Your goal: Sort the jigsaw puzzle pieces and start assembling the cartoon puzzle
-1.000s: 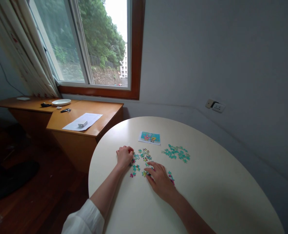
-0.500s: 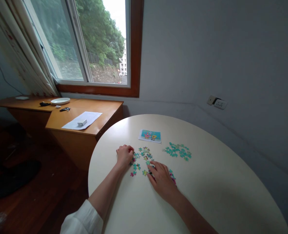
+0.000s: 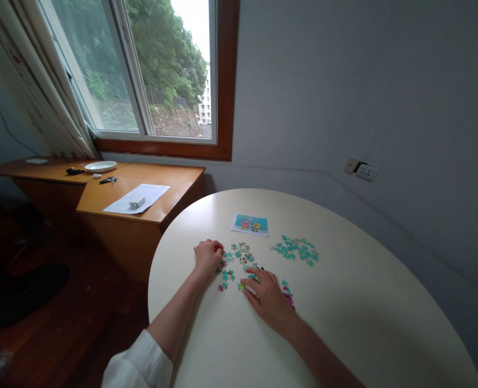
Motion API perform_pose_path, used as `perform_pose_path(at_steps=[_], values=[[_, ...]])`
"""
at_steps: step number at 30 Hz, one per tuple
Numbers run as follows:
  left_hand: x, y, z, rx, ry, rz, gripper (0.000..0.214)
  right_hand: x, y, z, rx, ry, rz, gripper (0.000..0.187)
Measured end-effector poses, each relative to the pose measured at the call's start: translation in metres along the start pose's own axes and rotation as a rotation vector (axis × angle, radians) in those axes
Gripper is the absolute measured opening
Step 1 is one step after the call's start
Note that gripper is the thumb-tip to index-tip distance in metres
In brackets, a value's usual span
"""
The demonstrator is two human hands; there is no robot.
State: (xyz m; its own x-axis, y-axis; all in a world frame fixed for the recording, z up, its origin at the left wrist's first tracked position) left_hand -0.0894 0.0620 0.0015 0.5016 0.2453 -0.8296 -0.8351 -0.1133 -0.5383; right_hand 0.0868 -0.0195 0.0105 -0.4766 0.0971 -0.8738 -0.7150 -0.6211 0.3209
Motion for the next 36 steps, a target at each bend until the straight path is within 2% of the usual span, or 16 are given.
perform_pose_path(at_steps=[7,17,36], values=[[-0.0005,-0.0006,-0.0002,0.008,0.003,-0.006,0.022,0.0023,-0.0013,0.0004,-0.005,0.01,-0.003,0.028],[-0.0002,-0.0004,-0.0002,0.011,0.011,0.021,0.022,0.0038,-0.0026,0.0013,0.007,0.023,0.006,0.019],[-0.0001,0.0001,0.0,0.029,-0.005,-0.017,0.022,0.0018,-0.0002,0.0021,0.024,0.054,0.016,0.02]])
Point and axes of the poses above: each hand's wrist, its own z-axis towards the middle knuckle, its own x-axis out of the palm, y = z × x, the point moved 5 cm from there along z, towards the middle knuckle
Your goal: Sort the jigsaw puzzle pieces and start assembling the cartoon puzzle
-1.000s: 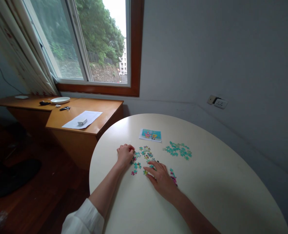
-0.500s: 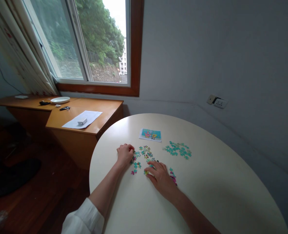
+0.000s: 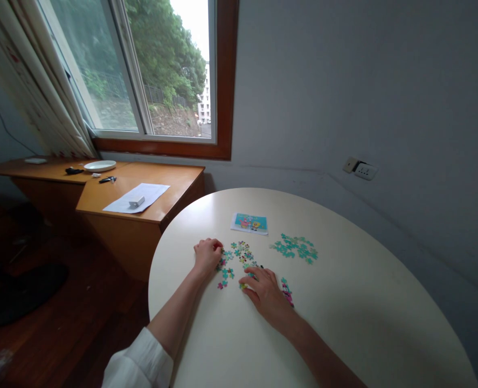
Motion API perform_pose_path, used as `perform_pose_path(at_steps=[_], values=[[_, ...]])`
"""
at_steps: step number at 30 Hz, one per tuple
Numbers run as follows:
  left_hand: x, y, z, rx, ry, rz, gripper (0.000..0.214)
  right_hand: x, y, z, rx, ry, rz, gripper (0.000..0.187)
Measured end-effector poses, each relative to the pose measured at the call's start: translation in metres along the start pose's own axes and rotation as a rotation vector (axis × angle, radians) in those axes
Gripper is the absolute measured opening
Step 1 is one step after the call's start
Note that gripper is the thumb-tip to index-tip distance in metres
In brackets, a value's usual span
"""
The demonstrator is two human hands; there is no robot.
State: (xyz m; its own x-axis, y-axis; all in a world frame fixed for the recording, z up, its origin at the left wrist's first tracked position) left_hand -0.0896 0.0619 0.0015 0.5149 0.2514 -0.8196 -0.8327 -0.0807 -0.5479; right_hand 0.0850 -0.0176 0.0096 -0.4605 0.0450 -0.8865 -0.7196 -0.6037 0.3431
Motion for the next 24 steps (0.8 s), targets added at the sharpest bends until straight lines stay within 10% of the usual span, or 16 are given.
perform_pose_path(at_steps=[24], values=[[-0.0003,-0.0007,0.0004,0.027,-0.019,-0.025,0.021,0.0003,-0.0001,-0.0006,-0.028,-0.037,0.041,0.02]])
Point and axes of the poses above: each hand's wrist, its own z-axis towards the middle knuckle, its own x-axis out of the palm, y = z × x, the point moved 5 cm from there along z, towards the middle knuckle
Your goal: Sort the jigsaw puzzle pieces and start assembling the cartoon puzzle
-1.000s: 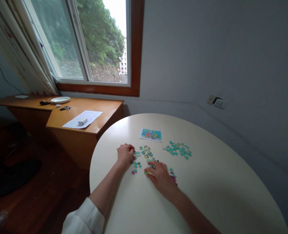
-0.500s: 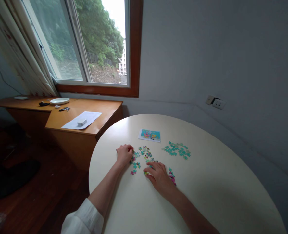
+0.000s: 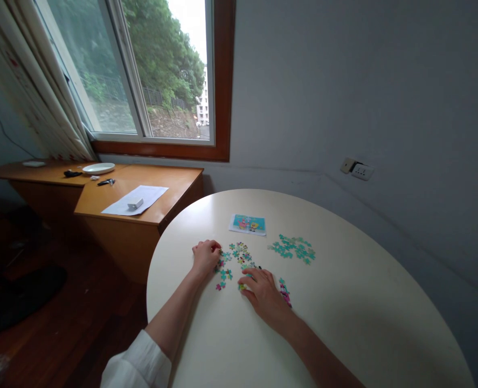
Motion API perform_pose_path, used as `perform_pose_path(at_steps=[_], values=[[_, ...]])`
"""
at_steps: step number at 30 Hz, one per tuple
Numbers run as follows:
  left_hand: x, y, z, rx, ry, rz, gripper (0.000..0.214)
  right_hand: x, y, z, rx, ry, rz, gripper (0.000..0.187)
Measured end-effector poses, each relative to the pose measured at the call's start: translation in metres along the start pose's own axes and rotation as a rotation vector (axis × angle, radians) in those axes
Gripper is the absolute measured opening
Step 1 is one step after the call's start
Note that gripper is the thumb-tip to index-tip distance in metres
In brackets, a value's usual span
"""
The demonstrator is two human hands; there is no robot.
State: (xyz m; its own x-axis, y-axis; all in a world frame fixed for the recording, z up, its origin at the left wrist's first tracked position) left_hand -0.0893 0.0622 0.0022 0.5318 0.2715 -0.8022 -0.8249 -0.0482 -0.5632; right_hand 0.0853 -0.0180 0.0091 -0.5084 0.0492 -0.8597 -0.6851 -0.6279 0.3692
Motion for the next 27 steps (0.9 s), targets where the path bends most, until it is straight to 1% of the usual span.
perform_pose_path(at_steps=[12,23,27], values=[[0.0008,0.001,0.0003,0.0,0.01,0.017,0.022,-0.0027,0.0014,0.0016,0.014,0.03,0.092,0.019],[0.0009,0.0016,0.001,0.01,0.003,0.016,0.022,0.0024,0.0008,0.0017,-0.041,-0.02,0.096,0.014],[0.0002,0.0014,0.0004,0.003,0.004,0.018,0.022,-0.0027,0.0038,0.0025,-0.068,-0.057,0.097,0.016]])
Point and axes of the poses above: each hand's wrist, its own z-axis towards the middle knuckle, its own x-axis out of the palm, y = z × x, the point moved 5 cm from there along z, towards the middle knuckle
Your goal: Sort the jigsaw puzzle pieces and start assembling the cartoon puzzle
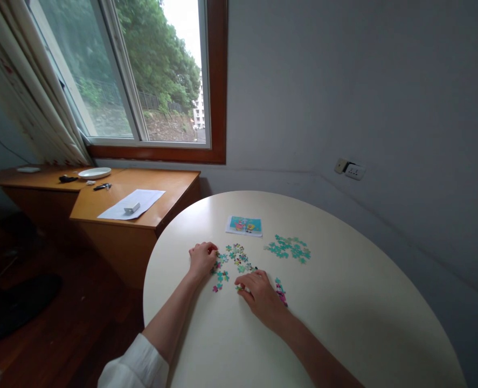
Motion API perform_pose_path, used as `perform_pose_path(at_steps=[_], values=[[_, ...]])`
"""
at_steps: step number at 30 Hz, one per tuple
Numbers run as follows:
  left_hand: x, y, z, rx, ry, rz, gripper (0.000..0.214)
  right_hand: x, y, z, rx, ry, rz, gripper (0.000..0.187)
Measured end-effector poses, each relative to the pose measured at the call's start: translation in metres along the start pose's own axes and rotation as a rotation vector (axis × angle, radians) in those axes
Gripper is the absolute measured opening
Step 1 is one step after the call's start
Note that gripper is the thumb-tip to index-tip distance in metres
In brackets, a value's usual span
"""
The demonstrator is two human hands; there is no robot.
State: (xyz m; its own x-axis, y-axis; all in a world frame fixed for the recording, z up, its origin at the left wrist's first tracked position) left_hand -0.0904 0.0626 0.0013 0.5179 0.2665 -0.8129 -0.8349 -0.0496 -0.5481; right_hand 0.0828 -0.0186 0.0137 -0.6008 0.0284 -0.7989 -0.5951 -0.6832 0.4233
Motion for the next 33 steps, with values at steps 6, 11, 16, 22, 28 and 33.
perform_pose_path(at_steps=[6,11,16,22,28,33], values=[[-0.002,-0.001,-0.001,0.011,-0.04,-0.008,0.022,-0.02,-0.013,0.001,0.001,-0.135,-0.041,0.017],[0.001,-0.022,-0.008,0.169,-0.067,0.089,0.025,-0.037,-0.043,0.0,0.07,-0.278,-0.08,0.021],[0.007,-0.07,-0.014,0.337,0.013,0.116,0.025,-0.047,-0.077,-0.006,0.223,-0.414,-0.051,0.026],[0.027,-0.123,-0.031,0.469,0.236,0.042,0.02,-0.06,-0.118,-0.021,0.529,-0.625,0.156,0.031],[0.039,-0.118,-0.041,0.514,0.175,-0.032,0.02,-0.056,-0.134,-0.029,0.634,-0.734,0.434,0.032],[0.034,-0.1,-0.032,0.38,0.126,-0.08,0.019,-0.053,-0.142,-0.033,0.757,-0.762,0.516,0.041]])
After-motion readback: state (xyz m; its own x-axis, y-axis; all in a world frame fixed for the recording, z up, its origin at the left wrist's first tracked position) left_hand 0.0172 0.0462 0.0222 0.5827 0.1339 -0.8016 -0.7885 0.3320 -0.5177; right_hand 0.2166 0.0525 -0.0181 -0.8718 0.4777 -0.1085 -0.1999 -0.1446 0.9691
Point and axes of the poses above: each hand's wrist, its own z-axis towards the middle knuckle, its own x-axis out of the palm, y = z × x, the point moved 5 cm from there along z, towards the middle knuckle
